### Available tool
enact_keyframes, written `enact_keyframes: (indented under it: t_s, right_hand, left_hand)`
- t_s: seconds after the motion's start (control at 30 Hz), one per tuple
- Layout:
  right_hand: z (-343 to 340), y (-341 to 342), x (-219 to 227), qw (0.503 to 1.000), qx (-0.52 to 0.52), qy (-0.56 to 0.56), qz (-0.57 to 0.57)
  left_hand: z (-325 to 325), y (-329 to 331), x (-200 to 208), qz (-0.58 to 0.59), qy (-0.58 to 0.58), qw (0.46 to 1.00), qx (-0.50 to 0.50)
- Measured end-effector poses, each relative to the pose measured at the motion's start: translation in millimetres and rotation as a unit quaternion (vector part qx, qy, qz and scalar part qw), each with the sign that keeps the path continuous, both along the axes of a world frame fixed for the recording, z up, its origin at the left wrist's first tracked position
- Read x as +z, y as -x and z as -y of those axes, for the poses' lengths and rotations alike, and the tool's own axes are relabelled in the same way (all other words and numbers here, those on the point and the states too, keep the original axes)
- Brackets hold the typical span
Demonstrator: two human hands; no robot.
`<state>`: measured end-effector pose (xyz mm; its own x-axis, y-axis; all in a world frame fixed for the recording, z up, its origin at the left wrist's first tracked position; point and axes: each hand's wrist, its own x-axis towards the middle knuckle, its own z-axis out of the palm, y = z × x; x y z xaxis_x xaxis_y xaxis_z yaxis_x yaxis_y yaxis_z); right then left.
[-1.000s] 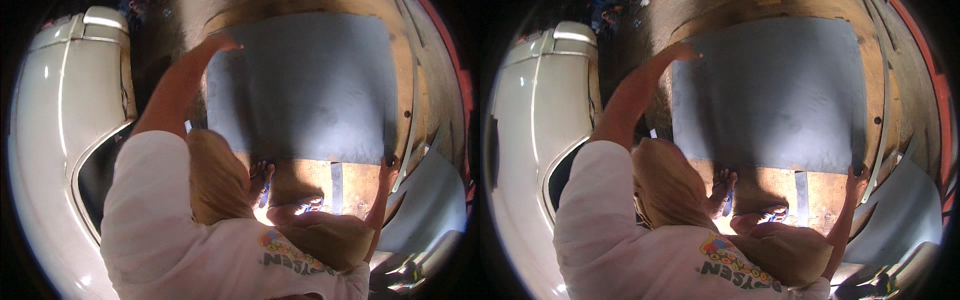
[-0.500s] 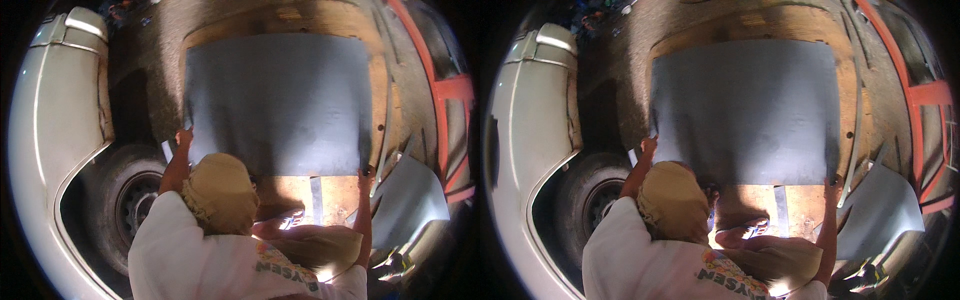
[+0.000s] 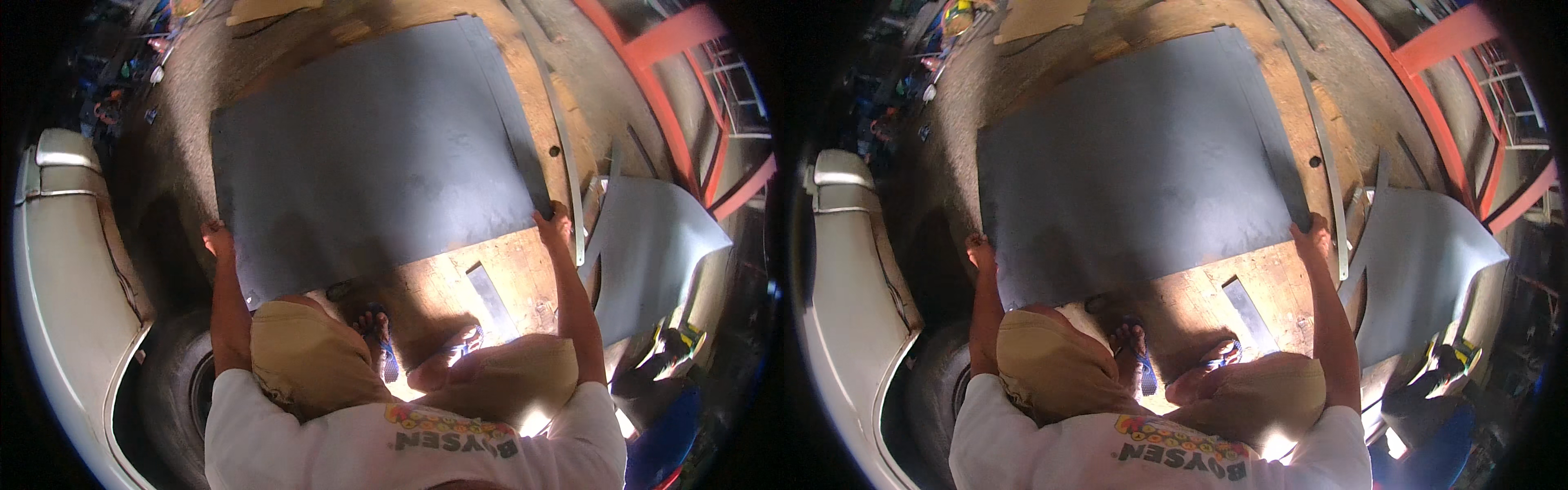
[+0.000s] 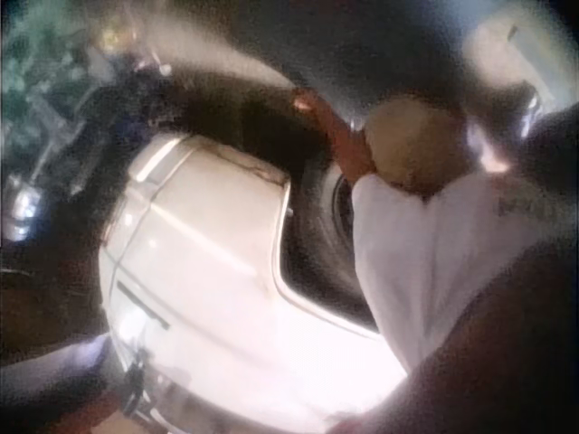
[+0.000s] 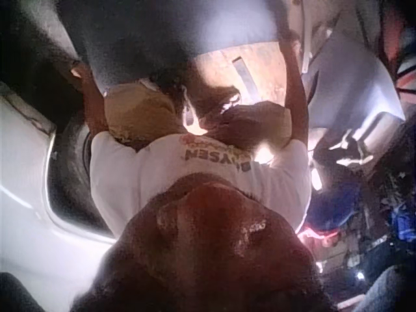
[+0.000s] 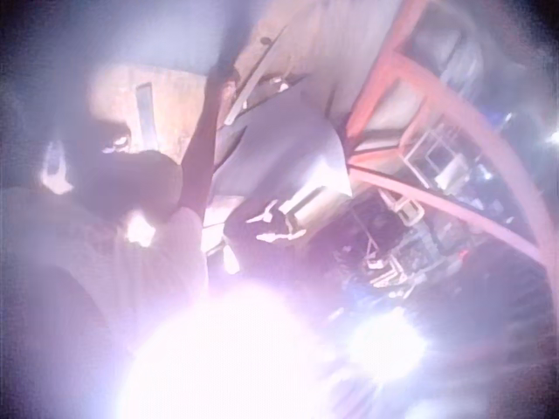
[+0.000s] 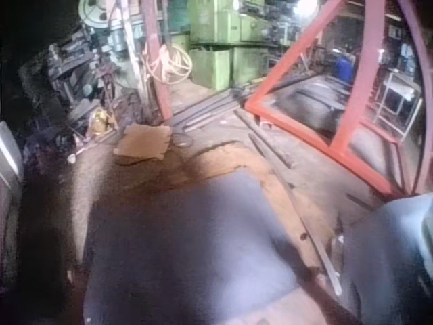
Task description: The person uses a utility knife and a metal straightedge to cut a large gray sheet on a wooden workbench. They repeatedly align the straightedge, score the material, and remove cut strips, leaving a trimmed sheet on the bench.
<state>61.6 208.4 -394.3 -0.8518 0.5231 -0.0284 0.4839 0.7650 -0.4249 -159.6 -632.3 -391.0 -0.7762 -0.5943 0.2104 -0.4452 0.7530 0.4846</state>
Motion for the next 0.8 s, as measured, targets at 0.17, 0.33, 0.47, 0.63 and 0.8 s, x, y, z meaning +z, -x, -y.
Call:
enact_keyframes:
  t_s: [0.17, 0.33, 0.47, 0.63, 0.8]
  right_hand:
    - [39, -5, 10, 0.997, -0.05, 0.04, -0.037]
    - [55, -48, 2, 0.994, -0.056, -0.013, -0.089]
    - [83, -73, 14, 0.991, -0.054, 0.089, -0.087]
    - [109, -93, -4, 0.983, -0.069, 0.135, -0.1]
    - [97, -114, -18, 0.989, -0.05, 0.065, -0.121]
  left_hand:
    - [6, -8, -1, 0.133, 0.121, 0.984, -0.007]
    - [10, -15, 3, 0.205, 0.108, 0.972, 0.02]
    - [27, -17, 25, 0.206, 0.14, 0.968, 0.035]
    - [-35, 63, 79, 0.191, 0.287, 0.889, -0.301]
    - [-362, 89, 134, 0.341, 0.259, 0.706, -0.564]
